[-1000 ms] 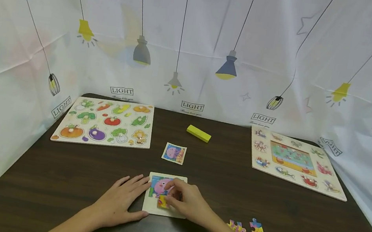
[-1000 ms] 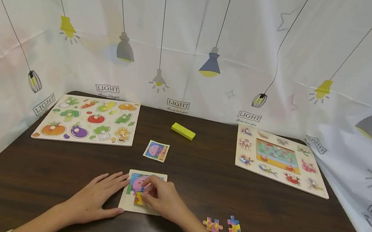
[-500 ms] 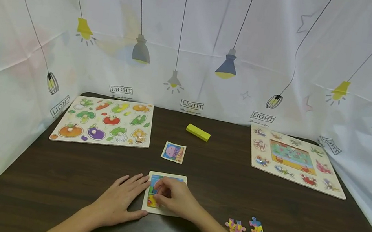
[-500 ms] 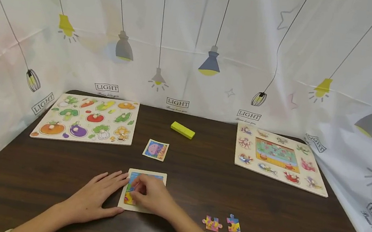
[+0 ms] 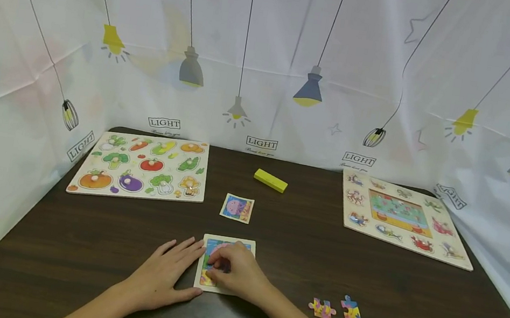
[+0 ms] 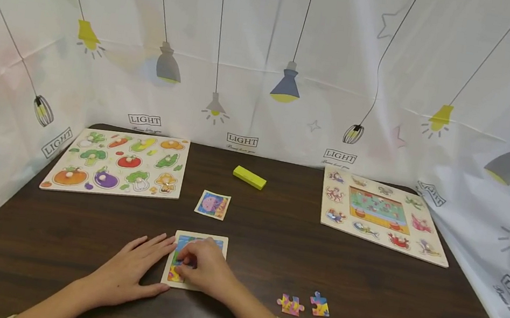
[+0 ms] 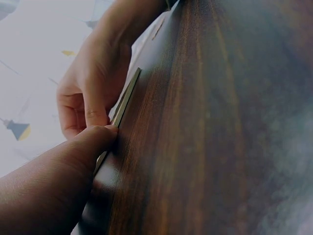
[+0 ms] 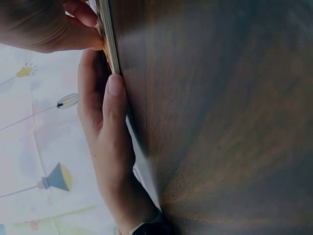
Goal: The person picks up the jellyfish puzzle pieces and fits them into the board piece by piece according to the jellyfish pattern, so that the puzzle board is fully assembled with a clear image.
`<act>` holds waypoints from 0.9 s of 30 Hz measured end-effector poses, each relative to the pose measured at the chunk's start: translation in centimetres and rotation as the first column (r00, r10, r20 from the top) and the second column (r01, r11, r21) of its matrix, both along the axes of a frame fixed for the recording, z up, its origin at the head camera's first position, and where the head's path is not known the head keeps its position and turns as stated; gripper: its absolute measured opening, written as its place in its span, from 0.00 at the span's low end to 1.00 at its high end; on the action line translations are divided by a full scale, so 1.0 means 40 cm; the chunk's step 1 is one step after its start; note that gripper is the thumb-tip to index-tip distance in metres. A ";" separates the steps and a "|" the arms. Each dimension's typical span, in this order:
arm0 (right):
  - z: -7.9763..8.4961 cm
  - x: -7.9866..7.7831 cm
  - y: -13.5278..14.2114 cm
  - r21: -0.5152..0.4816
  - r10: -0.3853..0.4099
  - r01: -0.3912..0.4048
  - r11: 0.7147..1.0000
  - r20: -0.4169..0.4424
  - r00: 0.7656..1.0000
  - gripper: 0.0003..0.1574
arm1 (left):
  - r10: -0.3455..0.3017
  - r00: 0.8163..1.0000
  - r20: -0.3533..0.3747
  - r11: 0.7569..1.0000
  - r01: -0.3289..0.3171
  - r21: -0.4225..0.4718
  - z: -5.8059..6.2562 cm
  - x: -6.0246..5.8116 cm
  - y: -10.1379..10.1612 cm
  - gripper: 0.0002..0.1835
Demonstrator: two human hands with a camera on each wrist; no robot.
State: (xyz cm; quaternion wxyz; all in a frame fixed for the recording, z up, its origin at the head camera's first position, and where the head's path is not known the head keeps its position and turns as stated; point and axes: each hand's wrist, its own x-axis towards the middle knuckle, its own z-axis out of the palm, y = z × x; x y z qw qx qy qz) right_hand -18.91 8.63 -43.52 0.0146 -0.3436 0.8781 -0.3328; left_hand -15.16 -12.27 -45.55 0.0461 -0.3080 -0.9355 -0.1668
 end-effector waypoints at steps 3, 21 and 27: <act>-0.002 0.000 0.000 0.012 -0.008 0.009 1.000 -0.032 0.999 0.07 | 0.001 1.000 -0.005 1.000 -0.001 -0.004 -0.001 0.000 0.000 0.43; -0.010 0.005 0.008 0.029 -0.005 0.008 1.000 -0.131 0.991 0.09 | 0.000 1.000 0.000 1.000 0.000 -0.005 -0.001 0.000 -0.001 0.43; -0.008 0.007 0.014 0.030 0.009 -0.004 1.000 -0.157 0.988 0.09 | 0.002 1.000 0.001 1.000 -0.002 -0.009 -0.001 0.000 0.000 0.43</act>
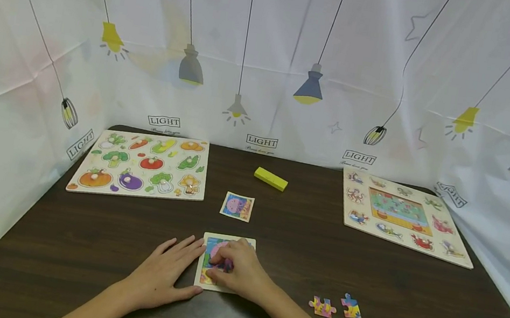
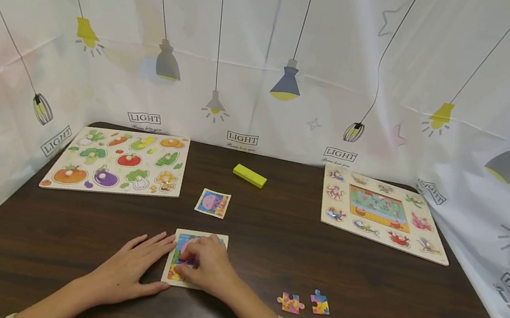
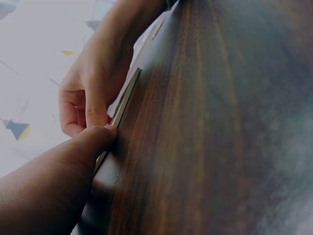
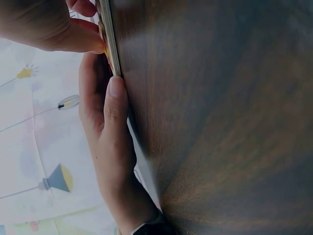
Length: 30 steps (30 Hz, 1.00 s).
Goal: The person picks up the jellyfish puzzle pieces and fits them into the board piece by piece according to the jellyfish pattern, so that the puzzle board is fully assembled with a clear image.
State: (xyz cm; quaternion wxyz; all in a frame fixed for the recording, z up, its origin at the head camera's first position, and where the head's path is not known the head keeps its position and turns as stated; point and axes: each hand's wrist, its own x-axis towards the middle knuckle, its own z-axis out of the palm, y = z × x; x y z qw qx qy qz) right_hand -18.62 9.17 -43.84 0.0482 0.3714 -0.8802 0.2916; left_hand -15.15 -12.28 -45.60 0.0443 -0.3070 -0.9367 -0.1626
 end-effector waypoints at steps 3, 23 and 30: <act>-0.001 -0.004 0.008 0.008 0.023 -0.023 1.000 -0.055 0.998 0.07 | 0.000 1.000 0.006 1.000 0.000 -0.003 0.001 -0.001 0.001 0.43; 0.001 0.023 -0.015 0.184 -0.060 0.110 0.977 -0.259 0.964 0.20 | -0.003 1.000 0.007 1.000 0.003 0.002 0.004 0.001 -0.001 0.43; 0.004 0.036 -0.023 0.225 -0.102 0.173 0.959 -0.296 0.950 0.22 | -0.002 1.000 0.016 1.000 0.003 -0.008 0.004 0.001 -0.001 0.42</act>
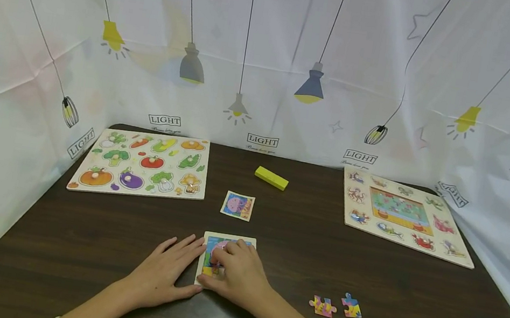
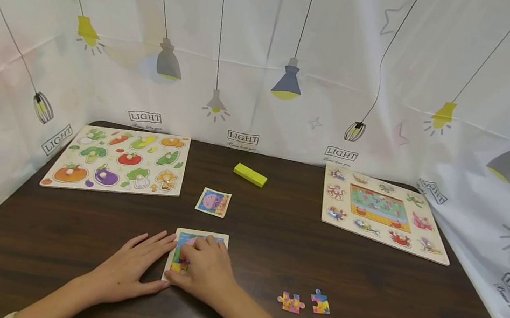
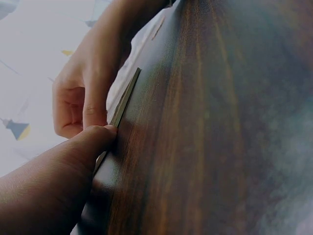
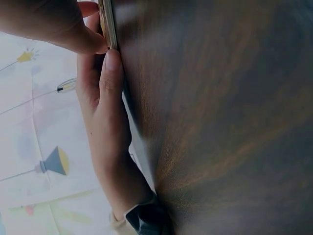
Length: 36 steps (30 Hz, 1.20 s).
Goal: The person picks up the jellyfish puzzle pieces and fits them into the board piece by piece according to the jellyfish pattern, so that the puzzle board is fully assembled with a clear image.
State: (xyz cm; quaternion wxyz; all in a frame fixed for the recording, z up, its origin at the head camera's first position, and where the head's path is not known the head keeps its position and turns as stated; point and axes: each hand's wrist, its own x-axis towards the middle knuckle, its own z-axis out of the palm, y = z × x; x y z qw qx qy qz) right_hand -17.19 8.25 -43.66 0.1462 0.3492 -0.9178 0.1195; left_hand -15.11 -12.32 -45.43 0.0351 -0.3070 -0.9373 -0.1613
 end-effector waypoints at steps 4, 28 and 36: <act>0.001 0.001 0.000 0.010 -0.001 0.001 1.000 -0.046 0.999 0.22 | -0.004 1.000 -0.002 1.000 0.004 0.003 0.000 0.000 0.000 0.42; 0.013 -0.016 0.046 -0.133 0.162 -0.136 0.982 0.201 0.966 0.03 | 0.000 1.000 0.003 1.000 0.000 0.000 0.004 0.001 0.002 0.42; 0.015 -0.001 0.092 -0.152 0.232 -0.212 0.965 0.126 0.964 0.03 | 0.001 1.000 -0.001 1.000 -0.001 -0.003 0.005 0.003 0.003 0.42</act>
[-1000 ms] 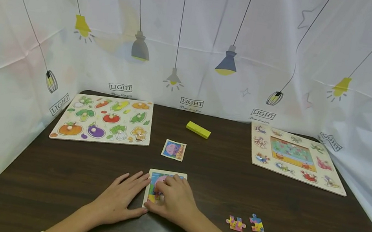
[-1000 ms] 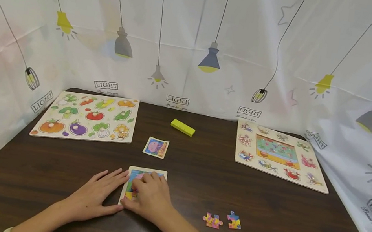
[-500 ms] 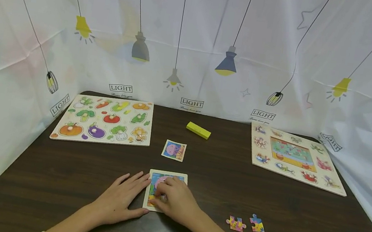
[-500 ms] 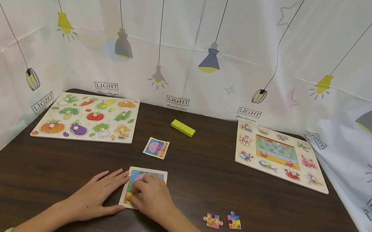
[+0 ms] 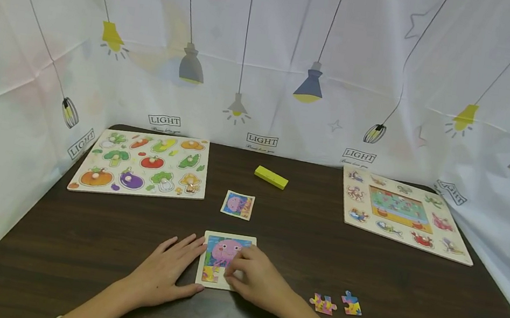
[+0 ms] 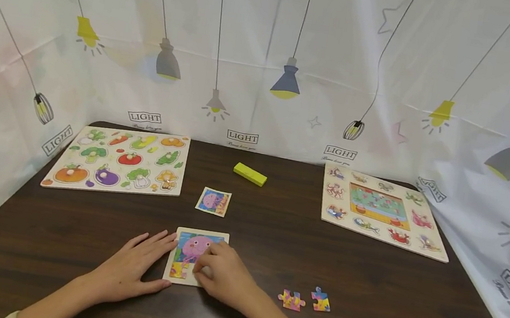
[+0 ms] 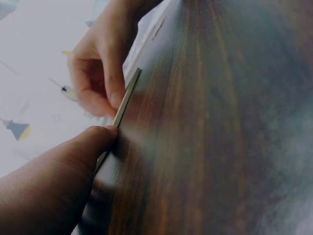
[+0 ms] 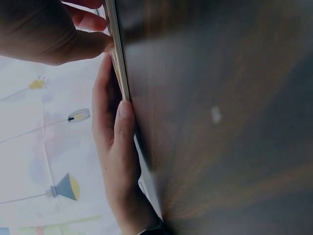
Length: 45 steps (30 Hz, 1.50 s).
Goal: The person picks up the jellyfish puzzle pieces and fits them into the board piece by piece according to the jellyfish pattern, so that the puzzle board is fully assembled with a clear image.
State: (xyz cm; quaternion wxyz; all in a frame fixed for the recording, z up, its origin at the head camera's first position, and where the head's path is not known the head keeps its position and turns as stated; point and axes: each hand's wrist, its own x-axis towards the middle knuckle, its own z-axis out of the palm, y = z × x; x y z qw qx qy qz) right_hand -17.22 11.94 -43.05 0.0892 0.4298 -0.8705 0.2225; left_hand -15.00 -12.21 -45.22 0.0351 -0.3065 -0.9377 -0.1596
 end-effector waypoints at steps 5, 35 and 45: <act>0.008 0.013 0.044 0.014 -0.042 0.041 0.999 0.064 0.997 0.02 | 0.000 1.000 0.002 1.000 0.000 0.001 -0.003 -0.001 0.001 0.40; 0.020 0.078 0.355 0.111 -0.342 0.338 0.935 0.027 0.939 0.23 | -0.045 0.998 0.033 0.999 0.045 0.004 -0.002 -0.006 0.001 0.30; 0.020 0.090 0.385 0.103 -0.345 0.341 0.934 0.025 0.938 0.22 | -0.048 0.999 0.025 0.999 0.048 0.012 -0.001 -0.003 0.001 0.30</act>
